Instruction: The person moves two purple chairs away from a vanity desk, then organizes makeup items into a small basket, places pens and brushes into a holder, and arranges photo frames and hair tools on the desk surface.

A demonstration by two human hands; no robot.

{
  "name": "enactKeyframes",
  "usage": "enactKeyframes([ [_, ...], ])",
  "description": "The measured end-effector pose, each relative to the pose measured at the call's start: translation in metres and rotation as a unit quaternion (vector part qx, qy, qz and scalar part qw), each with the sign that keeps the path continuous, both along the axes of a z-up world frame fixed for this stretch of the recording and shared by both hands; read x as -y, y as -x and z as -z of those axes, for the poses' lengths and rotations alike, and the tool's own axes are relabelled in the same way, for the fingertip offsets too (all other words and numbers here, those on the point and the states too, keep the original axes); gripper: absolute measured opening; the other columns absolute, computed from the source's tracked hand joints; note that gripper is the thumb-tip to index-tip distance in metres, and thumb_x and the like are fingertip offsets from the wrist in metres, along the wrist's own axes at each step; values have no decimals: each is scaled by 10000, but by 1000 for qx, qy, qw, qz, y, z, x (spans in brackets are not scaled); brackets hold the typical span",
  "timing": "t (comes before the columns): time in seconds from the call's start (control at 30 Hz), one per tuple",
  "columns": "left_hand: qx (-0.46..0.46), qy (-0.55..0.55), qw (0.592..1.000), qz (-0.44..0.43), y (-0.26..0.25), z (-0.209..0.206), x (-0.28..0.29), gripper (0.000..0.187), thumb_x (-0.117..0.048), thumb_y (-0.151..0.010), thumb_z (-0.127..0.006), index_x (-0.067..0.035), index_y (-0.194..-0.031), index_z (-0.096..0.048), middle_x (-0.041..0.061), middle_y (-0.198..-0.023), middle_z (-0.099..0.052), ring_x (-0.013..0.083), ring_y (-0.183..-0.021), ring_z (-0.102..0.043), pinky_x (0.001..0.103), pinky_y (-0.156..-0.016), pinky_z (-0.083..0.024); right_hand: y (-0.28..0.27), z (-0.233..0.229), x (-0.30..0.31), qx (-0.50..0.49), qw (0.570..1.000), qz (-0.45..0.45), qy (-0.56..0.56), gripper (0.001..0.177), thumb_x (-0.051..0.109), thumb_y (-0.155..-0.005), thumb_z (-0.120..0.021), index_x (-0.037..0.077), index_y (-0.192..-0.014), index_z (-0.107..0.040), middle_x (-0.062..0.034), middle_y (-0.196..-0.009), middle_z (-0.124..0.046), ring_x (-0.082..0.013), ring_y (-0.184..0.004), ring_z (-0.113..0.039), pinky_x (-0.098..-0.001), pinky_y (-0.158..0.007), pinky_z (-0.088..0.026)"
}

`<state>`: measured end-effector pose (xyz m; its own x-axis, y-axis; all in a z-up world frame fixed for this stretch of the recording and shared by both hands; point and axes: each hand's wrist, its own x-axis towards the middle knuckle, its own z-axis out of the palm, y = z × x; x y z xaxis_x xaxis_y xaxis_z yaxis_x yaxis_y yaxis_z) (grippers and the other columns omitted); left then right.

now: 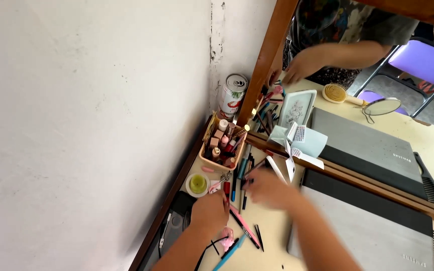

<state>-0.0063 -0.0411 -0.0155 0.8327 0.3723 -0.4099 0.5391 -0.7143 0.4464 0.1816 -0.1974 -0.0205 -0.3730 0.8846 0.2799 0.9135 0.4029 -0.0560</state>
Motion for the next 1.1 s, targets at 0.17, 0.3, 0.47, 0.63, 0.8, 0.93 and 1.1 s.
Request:
enactKeyframes([
  [0.17, -12, 20, 1000, -20, 8, 12, 1, 158, -299, -953, -594, -191, -1017, -689, 61, -910, -728, 340, -855, -691, 476, -652, -541, 46, -9, -87, -373, 557, 673, 313, 811, 360, -1042, -493, -47, -1555, -15, -197, -1420, -245, -346, -1278, -400, -426, -967, -449],
  [0.3, -10, 44, 998, -53, 16, 10, -1, 167, -254, -908, -585, -189, -984, -719, 76, -899, -738, 333, -832, -697, 471, -631, -537, 36, 15, -109, -336, 516, 753, 231, 1224, 457, -865, -763, 33, -1627, 96, -277, -1691, 108, -482, -1449, -286, -528, -1139, -368],
  [0.47, -22, 59, 996, -60, 25, -2, -8, 170, -285, -934, -579, -222, -1013, -716, 46, -908, -746, 300, -850, -690, 455, -661, -532, 30, 35, -112, -305, 509, 775, 215, 935, 319, -819, -801, 111, -1515, -213, -212, -1650, -38, -445, -1239, -471, -508, -962, -521],
  [0.63, 0, 72, 995, -66, 31, -8, -12, 154, -295, -939, -576, -203, -950, -700, 36, -871, -739, 284, -836, -677, 465, -642, -521, 36, 77, -106, -267, 563, 766, 156, 676, 196, -839, -711, 0, -1388, -369, -297, -1636, -41, -521, -1209, -471, -489, -997, -492],
  [0.8, 11, 74, 996, -53, 29, -13, -12, 182, -288, -951, -556, -206, -994, -713, 50, -904, -737, 289, -822, -688, 450, -631, -523, 48, 105, -105, -223, 620, 737, 151, 746, 266, -746, -804, 2, -1303, -383, -203, -1380, -311, -327, -1002, -579, -344, -896, -562],
  [0.93, 22, 81, 996, -44, 31, -15, -10, 193, -316, -961, -572, -203, -999, -723, 57, -898, -746, 302, -820, -695, 452, -662, -532, 73, 60, -101, -318, 581, 734, 152, 841, 77, -721, -841, 37, -1372, -311, -215, -1592, -102, -446, -1038, -642, -411, -835, -598],
  [1.1, 47, 103, 993, -44, 32, -11, -9, 136, -246, -958, -580, -186, -972, -701, 79, -900, -741, 316, -834, -691, 468, -687, -535, 93, 88, -82, -231, 664, 684, 193, 777, -86, -747, -639, -52, -1439, -286, -285, -1556, -138, -341, -1322, -495, -314, -870, -579],
])
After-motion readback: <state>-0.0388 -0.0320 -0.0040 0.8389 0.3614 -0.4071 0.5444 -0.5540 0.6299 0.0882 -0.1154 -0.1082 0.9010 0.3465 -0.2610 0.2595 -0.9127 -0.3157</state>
